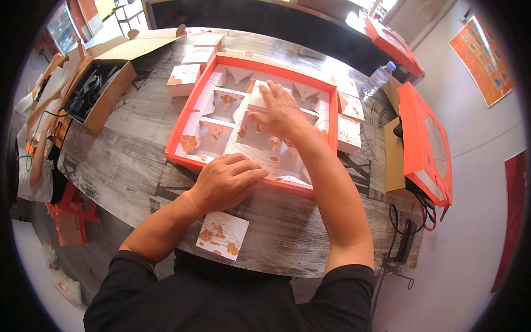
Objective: The person assembles cardboard boxes by hand, folding and tucking the flaps one by one, then places the finished boxes into a larger tray.
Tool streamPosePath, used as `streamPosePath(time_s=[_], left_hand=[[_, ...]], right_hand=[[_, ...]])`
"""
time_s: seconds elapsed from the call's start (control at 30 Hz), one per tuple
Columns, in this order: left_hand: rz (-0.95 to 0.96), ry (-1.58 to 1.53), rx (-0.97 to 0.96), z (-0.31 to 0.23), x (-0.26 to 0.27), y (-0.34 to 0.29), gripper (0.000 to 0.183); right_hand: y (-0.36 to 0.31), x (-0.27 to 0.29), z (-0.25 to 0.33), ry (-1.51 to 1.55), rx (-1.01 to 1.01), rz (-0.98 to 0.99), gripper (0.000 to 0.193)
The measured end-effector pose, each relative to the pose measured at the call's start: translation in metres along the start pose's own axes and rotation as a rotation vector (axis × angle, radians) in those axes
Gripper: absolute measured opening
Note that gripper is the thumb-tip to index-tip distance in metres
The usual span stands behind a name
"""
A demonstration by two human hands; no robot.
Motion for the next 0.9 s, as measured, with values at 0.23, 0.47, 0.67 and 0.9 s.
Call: streamPosePath(time_s=[0.23, 0.47, 0.67, 0.9], left_hand=[[-0.347, -0.32, 0.126, 0.008, 0.023, -0.005, 0.025], [-0.46, -0.38, 0.328, 0.019, 0.033, -0.011, 0.042], [-0.381, -0.003, 0.141, 0.024, 0.025, -0.009, 0.04], [-0.235, 0.039, 0.099, 0.023, 0.021, -0.007, 0.024]], right_hand=[[-0.1, 0.065, 0.056, 0.303, 0.314, -0.441, 0.041], [-0.188, 0.054, 0.096, 0.481, 0.336, -0.173, 0.061], [-0.233, 0.023, 0.132, 0.278, 0.263, 0.166, 0.09], [-0.235, 0.025, 0.131, 0.294, 0.192, 0.182, 0.078]])
Point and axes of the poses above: each hand's wrist, its own y-axis towards the middle knuckle, its own x-axis out of the back of the hand, z = x × y, the point moved 1 cm from there along y, towards the middle knuckle, and after that the axes turned 9 degrees about -x, right-handed, at the moved point
